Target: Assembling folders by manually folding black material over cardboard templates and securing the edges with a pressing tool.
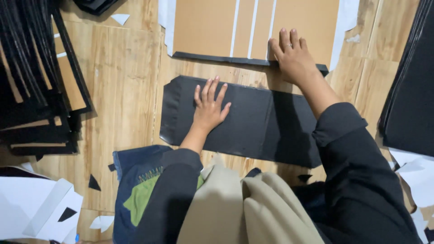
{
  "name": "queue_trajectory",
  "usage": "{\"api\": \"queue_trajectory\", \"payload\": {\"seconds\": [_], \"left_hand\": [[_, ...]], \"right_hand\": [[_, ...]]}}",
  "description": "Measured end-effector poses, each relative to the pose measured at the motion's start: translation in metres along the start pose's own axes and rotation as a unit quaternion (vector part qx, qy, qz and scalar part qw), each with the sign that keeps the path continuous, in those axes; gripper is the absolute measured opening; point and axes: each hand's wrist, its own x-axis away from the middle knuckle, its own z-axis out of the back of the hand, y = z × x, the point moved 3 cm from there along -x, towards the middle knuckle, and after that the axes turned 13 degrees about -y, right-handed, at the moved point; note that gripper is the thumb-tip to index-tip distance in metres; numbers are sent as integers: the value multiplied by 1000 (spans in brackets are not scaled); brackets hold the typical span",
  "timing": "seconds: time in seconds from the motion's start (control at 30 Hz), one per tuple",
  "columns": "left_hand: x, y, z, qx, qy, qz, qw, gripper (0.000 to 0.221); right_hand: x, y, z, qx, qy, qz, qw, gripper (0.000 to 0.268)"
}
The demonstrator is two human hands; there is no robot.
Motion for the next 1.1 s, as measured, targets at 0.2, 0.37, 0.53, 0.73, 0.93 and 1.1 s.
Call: {"api": "queue_trajectory", "payload": {"seconds": [0.2,0.37,0.53,0.73,0.93,1.1], "left_hand": [[8,0,-25,-66,99,47,992,73],[-3,1,54,-58,254,61,964,57],[32,-6,162,-103,222,-57,968,31],[131,22,136,2,153,-226,962,19],[164,20,103,53,-30,-237,970,31],[120,15,168,107,-167,-269,942,33]], "right_hand": [[44,-16,77,76,148,-13,986,48],[124,-65,152,-40,204,21,978,31],[218,-107,149,-171,173,60,968,45],[297,-158,89,-169,246,21,954,36],[313,-171,53,-200,143,50,968,41],[311,-142,94,-203,128,31,970,35]]}}
